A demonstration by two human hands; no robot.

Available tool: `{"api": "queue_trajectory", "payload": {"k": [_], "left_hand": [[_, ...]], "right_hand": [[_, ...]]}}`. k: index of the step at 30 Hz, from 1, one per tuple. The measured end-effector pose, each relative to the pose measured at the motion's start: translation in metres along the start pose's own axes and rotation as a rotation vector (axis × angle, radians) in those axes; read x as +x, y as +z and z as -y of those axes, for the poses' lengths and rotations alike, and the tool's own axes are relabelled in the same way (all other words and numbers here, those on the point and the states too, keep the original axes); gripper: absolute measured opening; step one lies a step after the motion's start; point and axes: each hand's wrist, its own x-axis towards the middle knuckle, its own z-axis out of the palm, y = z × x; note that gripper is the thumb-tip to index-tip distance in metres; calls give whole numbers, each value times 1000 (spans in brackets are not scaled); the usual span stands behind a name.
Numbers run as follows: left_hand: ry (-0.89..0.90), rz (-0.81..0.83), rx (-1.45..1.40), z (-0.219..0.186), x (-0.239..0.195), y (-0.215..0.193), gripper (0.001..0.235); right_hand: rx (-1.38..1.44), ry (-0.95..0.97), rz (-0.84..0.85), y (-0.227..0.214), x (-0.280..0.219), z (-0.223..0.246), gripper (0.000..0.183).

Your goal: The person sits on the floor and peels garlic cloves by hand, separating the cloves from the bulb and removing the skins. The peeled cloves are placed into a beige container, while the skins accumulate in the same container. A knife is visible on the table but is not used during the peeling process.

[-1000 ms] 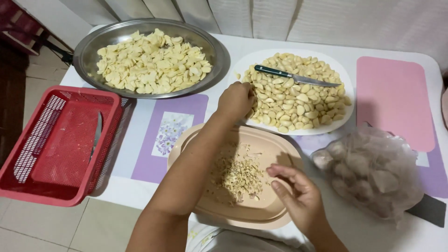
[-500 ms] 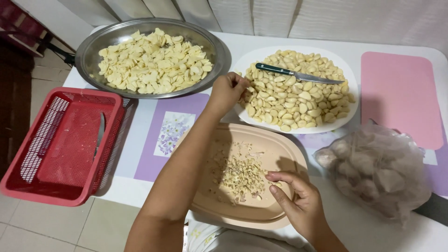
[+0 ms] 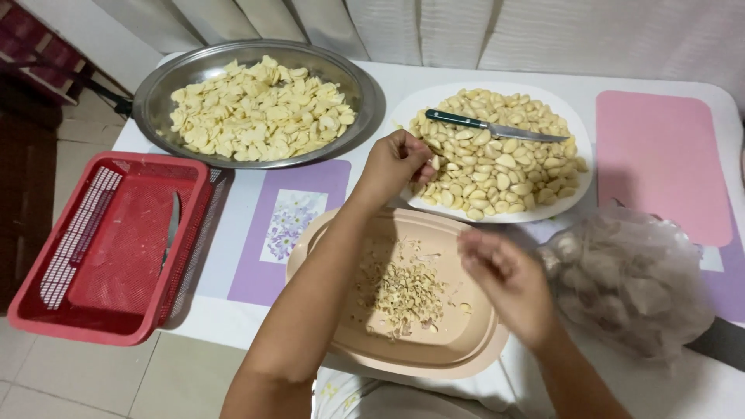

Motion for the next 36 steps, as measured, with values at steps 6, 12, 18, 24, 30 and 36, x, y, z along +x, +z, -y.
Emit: {"api": "queue_trajectory", "payload": {"k": [6,12,18,24,30,36], "left_hand": [[143,49,54,-17,-14,27,12],[210,-6,101,-19,-14,12,10],[201,-108,89,-8,-22,-20,14],[97,-62,382,-63,-104,-26,5],[-172,375,823,-89,-142,-24,18],[72,240,862,-63,-148,-42,20]], "right_hand": [[49,-184,-69,13,96,-1,39],[138,-136,-74,23,116,-1,29],[32,-121,-103,15,124,-15,26],[-281,-194,-112,7,132,-28,22],[-350,-234,-86,11,135,-19,36],[-423,-326,-85,-13,105,-3,43]]}}
